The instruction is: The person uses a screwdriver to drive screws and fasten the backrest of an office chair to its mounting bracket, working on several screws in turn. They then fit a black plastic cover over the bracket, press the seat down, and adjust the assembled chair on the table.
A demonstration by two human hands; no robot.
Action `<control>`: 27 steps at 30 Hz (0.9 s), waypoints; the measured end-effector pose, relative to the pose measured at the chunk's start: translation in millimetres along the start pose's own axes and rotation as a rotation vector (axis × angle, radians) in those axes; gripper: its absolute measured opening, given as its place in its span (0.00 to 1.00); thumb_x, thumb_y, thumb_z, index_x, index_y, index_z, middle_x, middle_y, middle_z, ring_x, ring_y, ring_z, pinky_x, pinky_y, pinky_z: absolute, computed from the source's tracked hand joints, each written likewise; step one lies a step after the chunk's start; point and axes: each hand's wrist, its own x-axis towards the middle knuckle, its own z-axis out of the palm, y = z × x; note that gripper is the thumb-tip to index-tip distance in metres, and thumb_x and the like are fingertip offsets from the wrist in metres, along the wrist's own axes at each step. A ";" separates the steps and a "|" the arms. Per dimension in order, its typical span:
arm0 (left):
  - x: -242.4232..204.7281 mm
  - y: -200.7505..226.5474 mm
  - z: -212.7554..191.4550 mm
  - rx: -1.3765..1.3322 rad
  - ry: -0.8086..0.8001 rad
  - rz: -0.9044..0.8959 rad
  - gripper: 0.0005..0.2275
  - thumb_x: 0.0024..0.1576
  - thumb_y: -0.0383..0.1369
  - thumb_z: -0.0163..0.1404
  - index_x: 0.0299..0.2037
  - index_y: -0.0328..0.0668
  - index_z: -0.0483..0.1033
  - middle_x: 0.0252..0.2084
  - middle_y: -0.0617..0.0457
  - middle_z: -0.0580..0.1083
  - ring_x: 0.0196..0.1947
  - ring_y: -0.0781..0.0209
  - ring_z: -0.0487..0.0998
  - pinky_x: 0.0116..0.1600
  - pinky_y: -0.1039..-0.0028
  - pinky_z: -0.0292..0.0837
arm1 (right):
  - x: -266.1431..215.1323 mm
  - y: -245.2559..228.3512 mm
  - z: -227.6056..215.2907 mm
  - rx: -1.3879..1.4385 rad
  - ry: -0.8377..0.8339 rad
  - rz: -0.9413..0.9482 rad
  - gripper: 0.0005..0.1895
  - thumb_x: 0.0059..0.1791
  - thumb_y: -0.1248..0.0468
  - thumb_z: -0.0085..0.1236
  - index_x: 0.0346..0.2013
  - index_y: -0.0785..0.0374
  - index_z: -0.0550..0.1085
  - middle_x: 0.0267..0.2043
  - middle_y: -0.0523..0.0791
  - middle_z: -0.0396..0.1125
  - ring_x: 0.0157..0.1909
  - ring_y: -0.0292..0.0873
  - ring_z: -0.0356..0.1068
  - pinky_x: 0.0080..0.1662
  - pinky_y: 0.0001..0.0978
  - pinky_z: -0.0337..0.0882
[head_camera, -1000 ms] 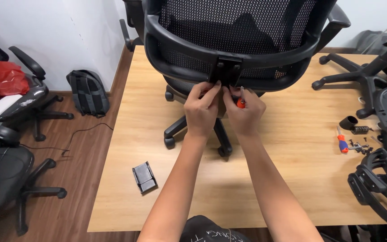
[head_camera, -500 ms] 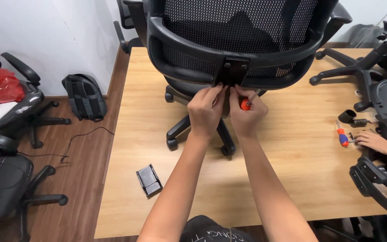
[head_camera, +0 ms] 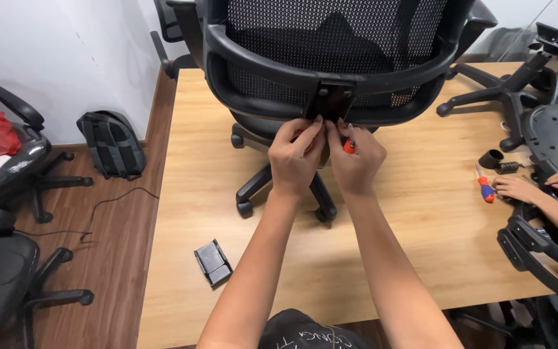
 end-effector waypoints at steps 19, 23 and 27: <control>6.3 2.4 -4.7 0.044 0.003 0.044 0.09 0.52 0.23 0.62 0.43 0.37 0.83 0.38 0.48 0.77 0.36 0.55 0.80 0.41 0.71 0.78 | -5.5 -2.7 0.1 0.066 0.004 0.147 0.06 0.49 0.72 0.69 0.36 0.71 0.78 0.33 0.47 0.74 0.31 0.34 0.70 0.36 0.25 0.70; 6.1 -2.3 -2.6 0.055 0.021 0.070 0.08 0.54 0.22 0.62 0.43 0.37 0.82 0.38 0.48 0.78 0.37 0.54 0.80 0.43 0.71 0.78 | -1.7 -3.5 1.4 0.071 -0.008 0.207 0.07 0.49 0.71 0.70 0.34 0.71 0.78 0.29 0.45 0.74 0.28 0.33 0.67 0.33 0.24 0.66; 1.8 -8.2 -1.3 0.018 -0.002 0.099 0.10 0.55 0.18 0.59 0.45 0.35 0.80 0.40 0.46 0.79 0.42 0.52 0.81 0.48 0.68 0.80 | -4.4 -1.9 3.8 0.072 0.000 0.142 0.06 0.51 0.72 0.69 0.38 0.70 0.78 0.33 0.45 0.74 0.31 0.32 0.70 0.35 0.24 0.69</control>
